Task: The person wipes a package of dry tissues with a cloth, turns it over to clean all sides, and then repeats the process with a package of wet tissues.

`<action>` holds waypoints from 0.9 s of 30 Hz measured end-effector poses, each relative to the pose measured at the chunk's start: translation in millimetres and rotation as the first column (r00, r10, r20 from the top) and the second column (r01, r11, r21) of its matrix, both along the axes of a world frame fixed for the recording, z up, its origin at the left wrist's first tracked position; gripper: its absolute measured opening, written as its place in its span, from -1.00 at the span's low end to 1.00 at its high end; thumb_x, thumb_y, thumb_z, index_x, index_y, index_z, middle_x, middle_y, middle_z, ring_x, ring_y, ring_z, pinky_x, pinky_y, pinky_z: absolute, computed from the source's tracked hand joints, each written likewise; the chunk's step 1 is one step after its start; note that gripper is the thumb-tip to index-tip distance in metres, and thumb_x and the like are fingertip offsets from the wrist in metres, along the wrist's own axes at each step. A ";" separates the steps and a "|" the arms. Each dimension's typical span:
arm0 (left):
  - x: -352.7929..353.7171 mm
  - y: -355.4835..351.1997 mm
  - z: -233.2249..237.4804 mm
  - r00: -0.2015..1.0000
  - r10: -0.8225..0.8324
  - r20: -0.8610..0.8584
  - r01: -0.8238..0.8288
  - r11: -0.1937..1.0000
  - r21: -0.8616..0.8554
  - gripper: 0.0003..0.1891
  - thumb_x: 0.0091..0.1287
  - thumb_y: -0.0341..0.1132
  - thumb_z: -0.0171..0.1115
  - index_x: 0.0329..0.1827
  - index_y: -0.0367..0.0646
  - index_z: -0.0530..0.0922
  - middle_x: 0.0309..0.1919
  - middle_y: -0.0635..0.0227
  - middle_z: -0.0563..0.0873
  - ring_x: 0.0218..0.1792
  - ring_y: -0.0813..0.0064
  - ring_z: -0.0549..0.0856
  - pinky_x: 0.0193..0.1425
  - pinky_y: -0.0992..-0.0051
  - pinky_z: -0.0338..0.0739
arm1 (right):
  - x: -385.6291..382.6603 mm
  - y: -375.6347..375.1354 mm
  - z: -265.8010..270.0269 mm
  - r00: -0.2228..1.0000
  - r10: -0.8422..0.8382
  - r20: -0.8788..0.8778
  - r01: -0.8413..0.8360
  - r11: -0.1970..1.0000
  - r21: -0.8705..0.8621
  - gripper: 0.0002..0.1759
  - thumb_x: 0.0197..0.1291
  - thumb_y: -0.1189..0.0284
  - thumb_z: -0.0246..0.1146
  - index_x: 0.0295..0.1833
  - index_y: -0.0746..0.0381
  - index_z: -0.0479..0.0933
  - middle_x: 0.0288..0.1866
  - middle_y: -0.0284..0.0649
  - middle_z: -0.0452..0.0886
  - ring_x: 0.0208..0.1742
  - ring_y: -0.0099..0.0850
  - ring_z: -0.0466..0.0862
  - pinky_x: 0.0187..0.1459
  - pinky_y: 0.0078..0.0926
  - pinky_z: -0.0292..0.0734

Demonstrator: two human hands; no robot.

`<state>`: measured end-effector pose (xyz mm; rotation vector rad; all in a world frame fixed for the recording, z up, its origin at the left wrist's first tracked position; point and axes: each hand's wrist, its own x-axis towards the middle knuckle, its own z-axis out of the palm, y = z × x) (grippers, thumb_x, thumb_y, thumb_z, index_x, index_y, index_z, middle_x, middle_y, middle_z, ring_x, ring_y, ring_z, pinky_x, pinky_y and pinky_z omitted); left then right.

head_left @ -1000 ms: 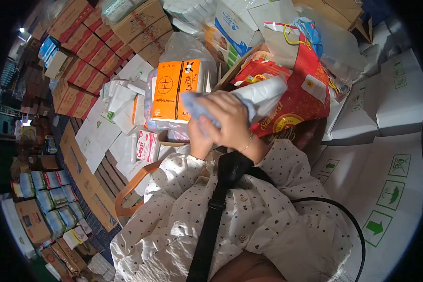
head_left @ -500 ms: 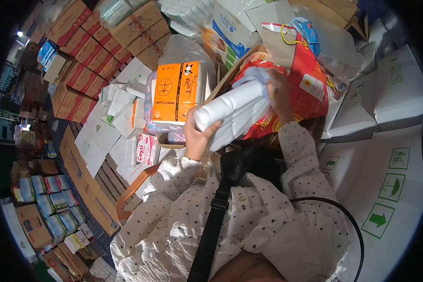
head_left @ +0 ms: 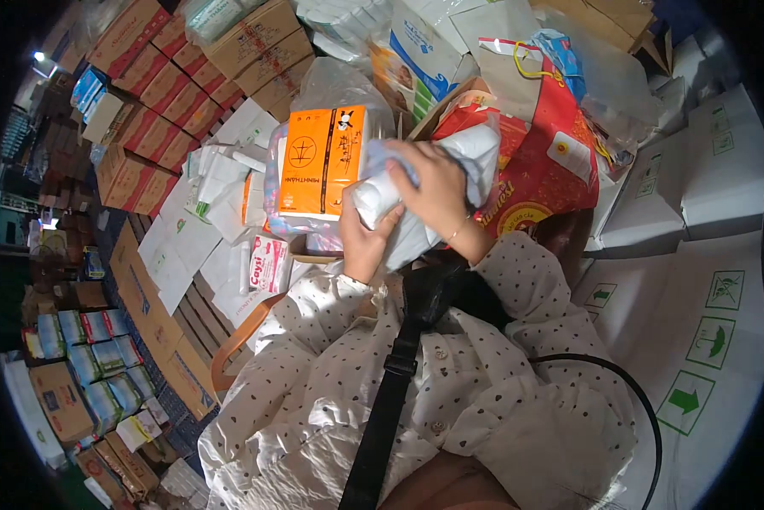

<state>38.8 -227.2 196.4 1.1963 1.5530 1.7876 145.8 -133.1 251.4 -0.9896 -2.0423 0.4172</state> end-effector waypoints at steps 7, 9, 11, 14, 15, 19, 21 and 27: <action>-3.2 -2.2 1.8 0.997 -0.055 0.050 0.052 0.996 0.070 -0.44 0.15 -0.41 0.49 0.16 -0.29 0.38 0.00 0.20 0.63 0.03 0.42 0.59 0.18 0.42 0.47 | 22.2 13.5 -19.7 0.936 0.352 -0.030 -0.340 0.921 0.193 -0.60 0.20 0.26 0.25 0.15 0.11 0.59 0.04 -0.11 0.66 0.15 -0.13 0.62 0.38 -0.02 0.28; -4.5 -3.6 2.5 0.996 -0.083 0.018 0.083 0.997 0.005 -0.43 0.16 -0.40 0.50 0.16 -0.29 0.37 -0.02 0.18 0.63 0.02 0.40 0.59 0.16 0.42 0.48 | 46.1 41.4 -34.2 0.963 0.267 0.028 -0.266 0.934 0.239 -0.58 0.21 0.25 0.25 0.16 0.16 0.57 0.08 -0.12 0.66 0.19 -0.14 0.60 0.45 -0.02 0.18; -6.7 -3.9 0.8 0.997 -0.070 -0.033 0.070 0.998 -0.009 -0.43 0.16 -0.39 0.50 0.16 -0.29 0.37 -0.04 0.17 0.62 0.00 0.40 0.59 0.15 0.42 0.48 | 68.1 69.7 -56.3 0.985 0.170 -0.007 -0.164 0.961 0.221 -0.60 0.23 0.27 0.24 0.14 0.19 0.57 0.11 -0.12 0.65 0.23 -0.14 0.57 0.49 -0.02 0.10; -8.3 -3.4 -1.0 0.994 -0.074 -0.075 0.071 0.997 -0.030 -0.43 0.16 -0.38 0.51 0.16 -0.30 0.37 -0.04 0.17 0.61 0.00 0.38 0.58 0.16 0.42 0.46 | 90.2 109.5 -88.5 0.997 0.027 -0.077 -0.007 0.966 0.257 -0.64 0.24 0.33 0.25 0.12 0.21 0.58 0.12 -0.08 0.64 0.25 -0.09 0.56 0.47 -0.02 0.12; -8.3 -3.3 -0.6 0.994 -0.088 -0.067 0.085 0.996 -0.039 -0.43 0.16 -0.39 0.50 0.16 -0.30 0.38 -0.03 0.18 0.59 0.00 0.37 0.57 0.18 0.41 0.44 | 91.5 115.0 -88.9 0.997 0.029 -0.076 -0.008 0.966 0.258 -0.64 0.24 0.33 0.25 0.12 0.21 0.58 0.12 -0.08 0.64 0.25 -0.09 0.56 0.47 -0.02 0.12; -6.8 -2.3 0.8 0.992 -0.071 -0.104 0.069 0.997 -0.025 -0.41 0.15 -0.36 0.52 0.14 -0.28 0.36 -0.10 0.16 0.61 -0.05 0.38 0.59 0.12 0.42 0.47 | 80.3 108.4 -84.7 0.991 -0.094 -0.098 0.115 0.966 0.233 -0.68 0.23 0.38 0.25 0.08 0.26 0.58 0.07 -0.02 0.65 0.20 -0.05 0.57 0.37 -0.11 0.28; -6.3 -1.5 -2.4 0.991 -0.084 -0.100 0.083 0.996 -0.020 -0.41 0.14 -0.36 0.52 0.15 -0.28 0.35 -0.07 0.15 0.60 -0.03 0.37 0.58 0.13 0.42 0.47 | 64.0 90.0 -70.0 0.985 -0.146 -0.089 0.165 0.950 0.264 -0.68 0.22 0.38 0.25 0.06 0.27 0.59 0.03 -0.01 0.66 0.15 -0.04 0.60 0.30 -0.15 0.37; -5.5 -0.2 -5.0 0.995 -0.083 -0.064 0.083 0.997 -0.005 -0.42 0.15 -0.40 0.48 0.17 -0.27 0.34 -0.05 0.16 0.58 -0.02 0.37 0.58 0.13 0.42 0.47 | 12.8 23.9 -19.3 0.951 0.282 -0.129 -0.270 0.957 0.103 -0.72 0.20 0.32 0.25 -0.03 0.22 0.63 -0.22 -0.04 0.69 -0.12 -0.06 0.68 -0.06 -0.19 0.55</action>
